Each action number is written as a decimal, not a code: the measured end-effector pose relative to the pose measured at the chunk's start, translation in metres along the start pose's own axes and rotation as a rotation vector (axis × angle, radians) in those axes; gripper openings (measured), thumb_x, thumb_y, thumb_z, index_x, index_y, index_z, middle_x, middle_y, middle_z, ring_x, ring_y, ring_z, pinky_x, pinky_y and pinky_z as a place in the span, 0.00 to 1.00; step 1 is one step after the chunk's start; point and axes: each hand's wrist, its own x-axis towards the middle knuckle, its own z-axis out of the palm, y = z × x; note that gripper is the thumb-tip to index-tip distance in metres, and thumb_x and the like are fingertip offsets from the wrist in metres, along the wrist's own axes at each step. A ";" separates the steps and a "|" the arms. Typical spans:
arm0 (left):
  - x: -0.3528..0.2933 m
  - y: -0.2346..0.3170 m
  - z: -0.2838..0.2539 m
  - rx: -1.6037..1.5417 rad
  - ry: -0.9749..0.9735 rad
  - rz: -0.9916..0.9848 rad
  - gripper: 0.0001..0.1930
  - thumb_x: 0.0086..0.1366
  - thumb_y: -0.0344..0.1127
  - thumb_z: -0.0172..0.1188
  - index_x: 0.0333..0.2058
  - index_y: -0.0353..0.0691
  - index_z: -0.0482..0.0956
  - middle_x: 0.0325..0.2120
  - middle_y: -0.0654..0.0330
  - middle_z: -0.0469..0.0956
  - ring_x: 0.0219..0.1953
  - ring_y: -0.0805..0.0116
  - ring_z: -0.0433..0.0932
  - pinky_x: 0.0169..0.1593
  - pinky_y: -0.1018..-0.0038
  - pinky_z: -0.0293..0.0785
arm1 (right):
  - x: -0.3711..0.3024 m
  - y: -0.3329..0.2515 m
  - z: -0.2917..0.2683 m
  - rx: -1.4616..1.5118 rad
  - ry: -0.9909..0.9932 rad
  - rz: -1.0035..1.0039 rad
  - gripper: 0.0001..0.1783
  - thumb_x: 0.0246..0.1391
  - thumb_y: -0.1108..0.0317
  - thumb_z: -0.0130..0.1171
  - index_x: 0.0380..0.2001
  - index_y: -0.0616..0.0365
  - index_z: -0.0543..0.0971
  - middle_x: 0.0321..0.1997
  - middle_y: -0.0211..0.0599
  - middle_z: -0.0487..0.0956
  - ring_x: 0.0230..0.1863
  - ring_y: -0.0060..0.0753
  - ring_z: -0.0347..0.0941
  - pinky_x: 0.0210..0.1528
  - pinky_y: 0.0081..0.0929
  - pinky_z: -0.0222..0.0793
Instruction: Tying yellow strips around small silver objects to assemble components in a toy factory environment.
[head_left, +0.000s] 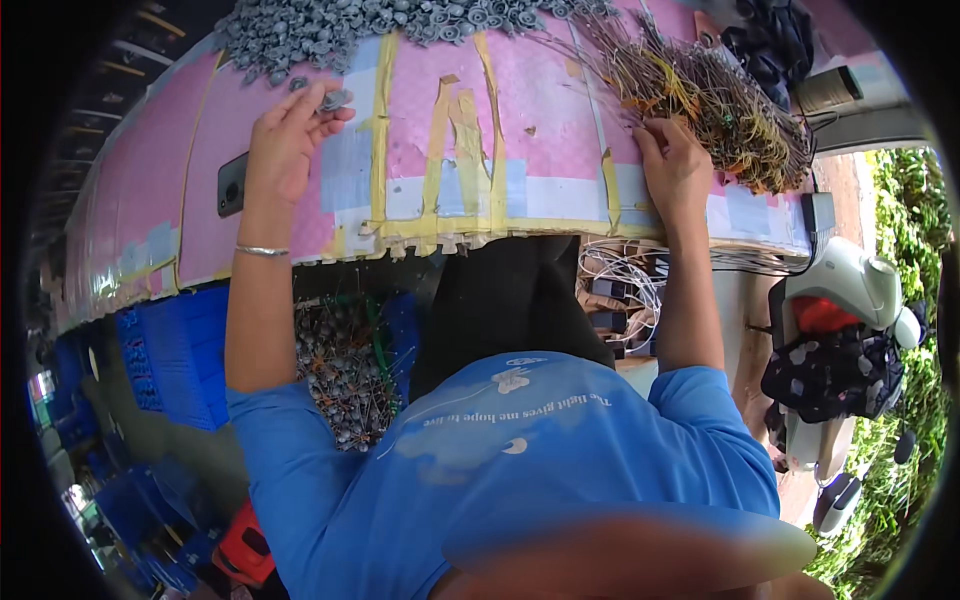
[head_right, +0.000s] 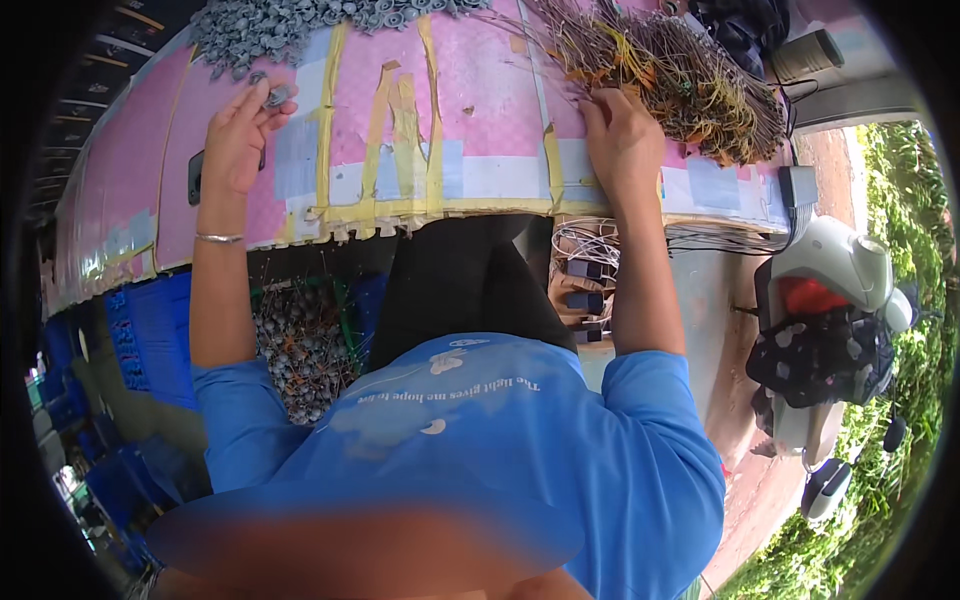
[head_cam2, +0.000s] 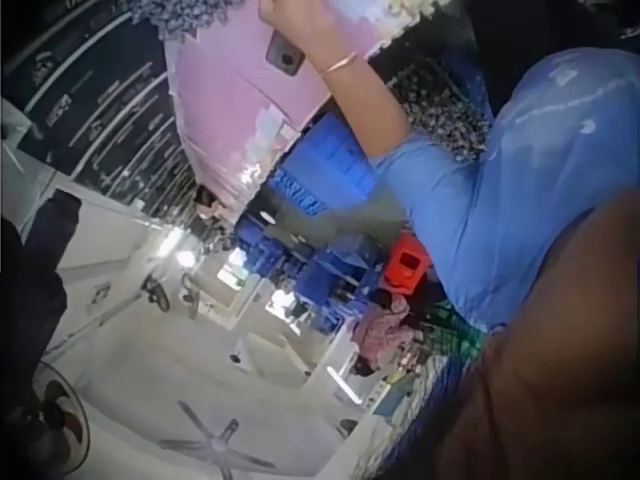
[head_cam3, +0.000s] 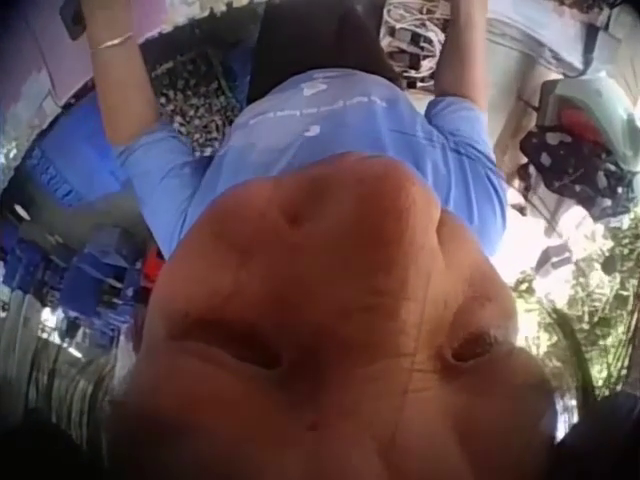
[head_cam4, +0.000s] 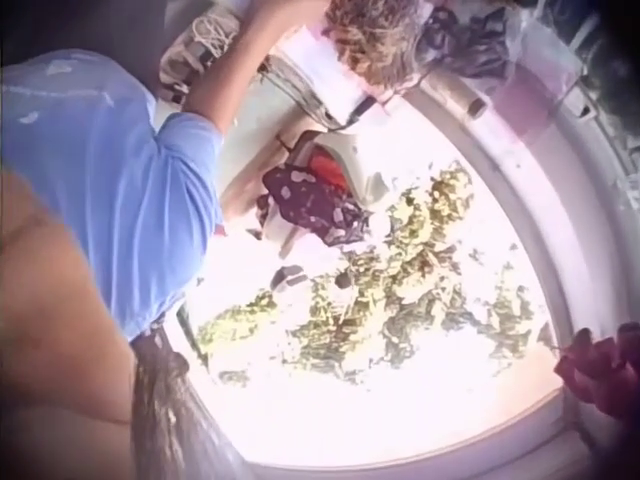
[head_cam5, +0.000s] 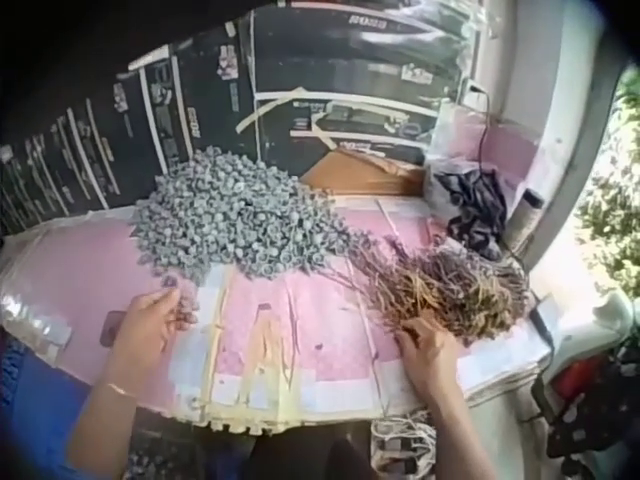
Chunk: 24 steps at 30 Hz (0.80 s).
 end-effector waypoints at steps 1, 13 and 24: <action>-0.012 0.000 0.007 -0.149 -0.063 -0.032 0.13 0.67 0.31 0.56 0.47 0.31 0.77 0.40 0.54 0.81 0.34 0.69 0.80 0.38 0.78 0.75 | 0.001 0.000 0.000 -0.058 -0.027 -0.040 0.09 0.53 0.67 0.65 0.36 0.60 0.82 0.31 0.35 0.82 0.25 0.27 0.77 0.29 0.24 0.70; -0.166 -0.018 0.078 -0.414 -0.218 -0.133 0.14 0.61 0.25 0.61 0.46 0.31 0.76 0.38 0.53 0.82 0.33 0.70 0.82 0.34 0.81 0.76 | -0.057 -0.089 -0.017 1.477 -0.514 0.764 0.05 0.58 0.71 0.58 0.32 0.62 0.78 0.25 0.36 0.78 0.17 0.22 0.72 0.18 0.17 0.66; -0.199 -0.036 0.091 -0.435 -0.119 -0.142 0.17 0.62 0.23 0.58 0.50 0.29 0.74 0.38 0.54 0.80 0.35 0.67 0.83 0.34 0.78 0.82 | -0.082 -0.145 -0.009 1.379 -0.943 0.616 0.03 0.55 0.73 0.61 0.31 0.61 0.78 0.23 0.34 0.80 0.17 0.20 0.74 0.19 0.15 0.70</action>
